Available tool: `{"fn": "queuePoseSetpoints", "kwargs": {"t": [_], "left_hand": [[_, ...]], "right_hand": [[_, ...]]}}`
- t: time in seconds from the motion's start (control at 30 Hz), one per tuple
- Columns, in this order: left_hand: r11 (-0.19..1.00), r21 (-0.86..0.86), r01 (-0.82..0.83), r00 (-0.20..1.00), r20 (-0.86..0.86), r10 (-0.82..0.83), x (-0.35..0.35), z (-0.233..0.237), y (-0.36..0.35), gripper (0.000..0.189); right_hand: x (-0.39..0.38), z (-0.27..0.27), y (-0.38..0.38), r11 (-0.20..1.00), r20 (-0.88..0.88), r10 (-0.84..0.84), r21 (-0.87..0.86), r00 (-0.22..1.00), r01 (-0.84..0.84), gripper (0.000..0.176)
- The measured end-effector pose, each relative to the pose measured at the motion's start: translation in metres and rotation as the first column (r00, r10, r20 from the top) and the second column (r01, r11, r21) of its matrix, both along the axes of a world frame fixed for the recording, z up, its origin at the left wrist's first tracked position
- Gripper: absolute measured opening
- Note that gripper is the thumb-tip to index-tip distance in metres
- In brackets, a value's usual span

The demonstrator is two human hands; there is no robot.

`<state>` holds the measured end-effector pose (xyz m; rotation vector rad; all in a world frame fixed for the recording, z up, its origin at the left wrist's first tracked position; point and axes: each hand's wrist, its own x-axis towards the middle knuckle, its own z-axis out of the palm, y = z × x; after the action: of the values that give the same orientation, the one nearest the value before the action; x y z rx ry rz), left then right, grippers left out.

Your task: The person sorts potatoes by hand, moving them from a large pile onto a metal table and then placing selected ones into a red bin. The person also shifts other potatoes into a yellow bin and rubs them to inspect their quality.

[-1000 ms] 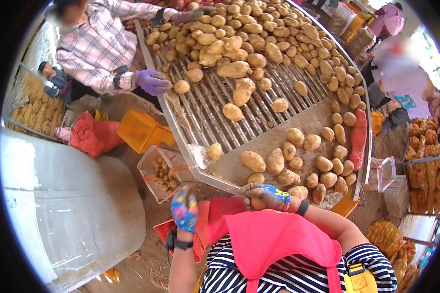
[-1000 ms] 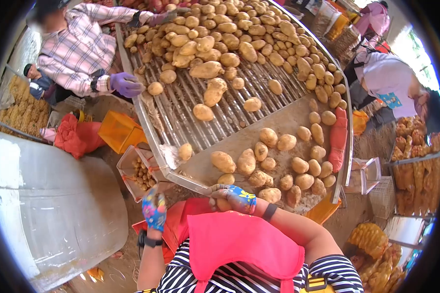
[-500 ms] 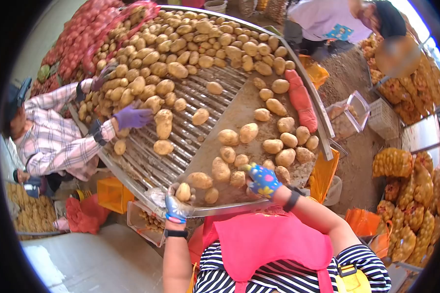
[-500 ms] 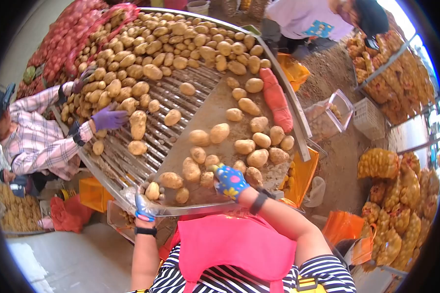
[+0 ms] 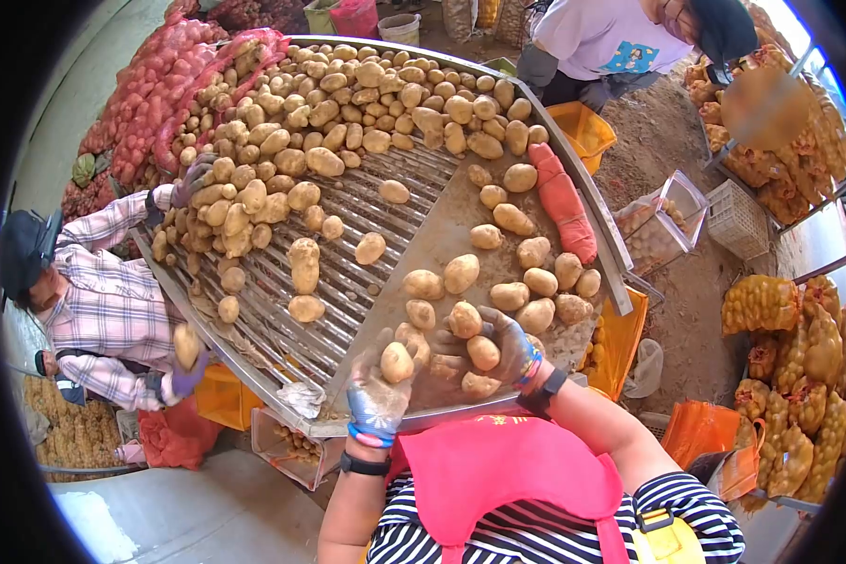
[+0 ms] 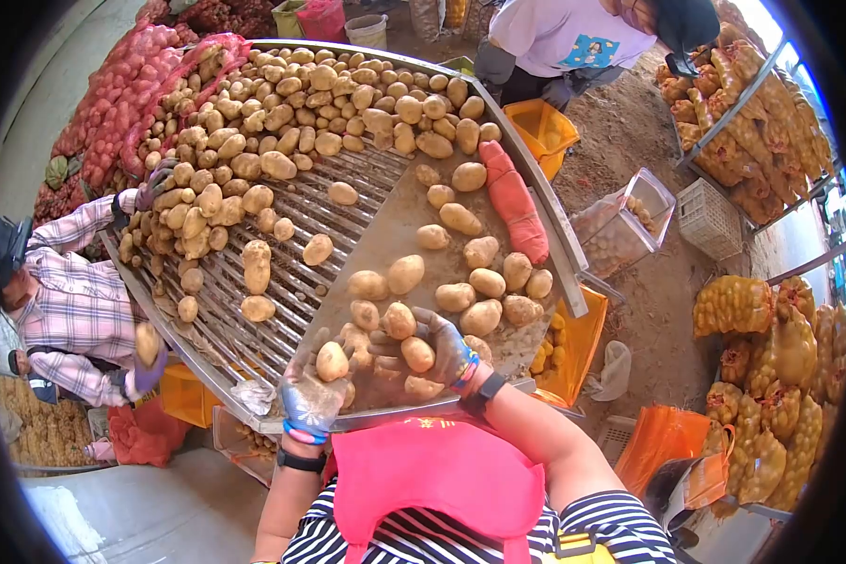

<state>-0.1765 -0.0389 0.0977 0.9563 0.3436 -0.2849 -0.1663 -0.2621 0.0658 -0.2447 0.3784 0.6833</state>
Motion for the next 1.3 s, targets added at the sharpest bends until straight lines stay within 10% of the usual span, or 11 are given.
{"fn": "queuePoseSetpoints", "kwargs": {"t": [0.03, 0.1, 0.17, 0.3, 0.37, 0.43, 0.5, 0.7, 0.87, 1.03, 1.3], "left_hand": [[0.933, 0.349, 0.088, 0.964, 0.205, -0.167, 0.0, -0.004, -0.006, 0.047], [0.968, -0.244, 0.065, 0.997, 0.052, -0.054, 0.002, -0.004, -0.018, 0.055], [0.969, -0.222, 0.105, 0.984, 0.162, -0.07, 0.002, -0.009, -0.034, 0.058], [0.939, -0.331, 0.095, 0.995, 0.072, -0.075, 0.002, 0.001, -0.02, 0.057], [0.927, 0.345, 0.147, 0.961, 0.173, -0.217, -0.009, -0.009, 0.005, 0.061], [0.429, 0.89, 0.156, 0.884, 0.069, -0.463, -0.024, -0.03, 0.044, 0.072], [-0.148, 0.985, 0.093, 0.809, -0.162, -0.565, -0.033, -0.033, 0.056, 0.088], [0.181, 0.892, 0.413, 0.849, -0.305, -0.432, -0.038, -0.081, 0.065, 0.117], [0.207, 0.954, 0.218, 0.876, -0.098, -0.472, -0.014, -0.109, 0.028, 0.104], [0.85, 0.525, 0.047, 0.983, 0.128, -0.133, 0.008, -0.085, -0.007, 0.064], [0.811, 0.585, 0.006, 1.0, 0.021, -0.022, 0.011, -0.081, 0.02, 0.052]], "right_hand": [[-0.002, 0.009, 0.005, 1.0, -0.02, -0.031, -0.001, 0.999, 0.031, 0.04], [-0.007, 0.01, 0.013, 0.99, 0.106, -0.132, -0.032, 0.985, 0.136, 0.041], [-0.007, -0.017, 0.017, 0.917, -0.04, -0.207, 0.341, 0.978, 0.208, 0.05], [-0.007, 0.004, 0.006, 0.942, -0.047, -0.209, 0.26, 0.977, 0.214, 0.047], [-0.01, 0.004, -0.006, 0.97, 0.017, -0.217, 0.119, 0.976, 0.214, 0.048], [-0.017, 0.009, -0.019, 0.969, 0.161, -0.207, -0.105, 0.965, 0.225, 0.053], [-0.023, -0.006, -0.031, 0.953, 0.035, -0.246, 0.191, 0.969, 0.235, 0.054], [-0.051, -0.02, -0.084, 0.948, -0.038, -0.292, 0.12, 0.956, 0.295, 0.053], [-0.074, -0.02, -0.115, 0.897, -0.093, -0.42, 0.11, 0.903, 0.428, 0.05], [-0.079, -0.034, -0.134, 0.842, -0.096, -0.532, 0.043, 0.841, 0.538, 0.052], [-0.056, -0.006, -0.119, 0.872, 0.048, -0.45, -0.194, 0.892, 0.45, 0.051]]}}
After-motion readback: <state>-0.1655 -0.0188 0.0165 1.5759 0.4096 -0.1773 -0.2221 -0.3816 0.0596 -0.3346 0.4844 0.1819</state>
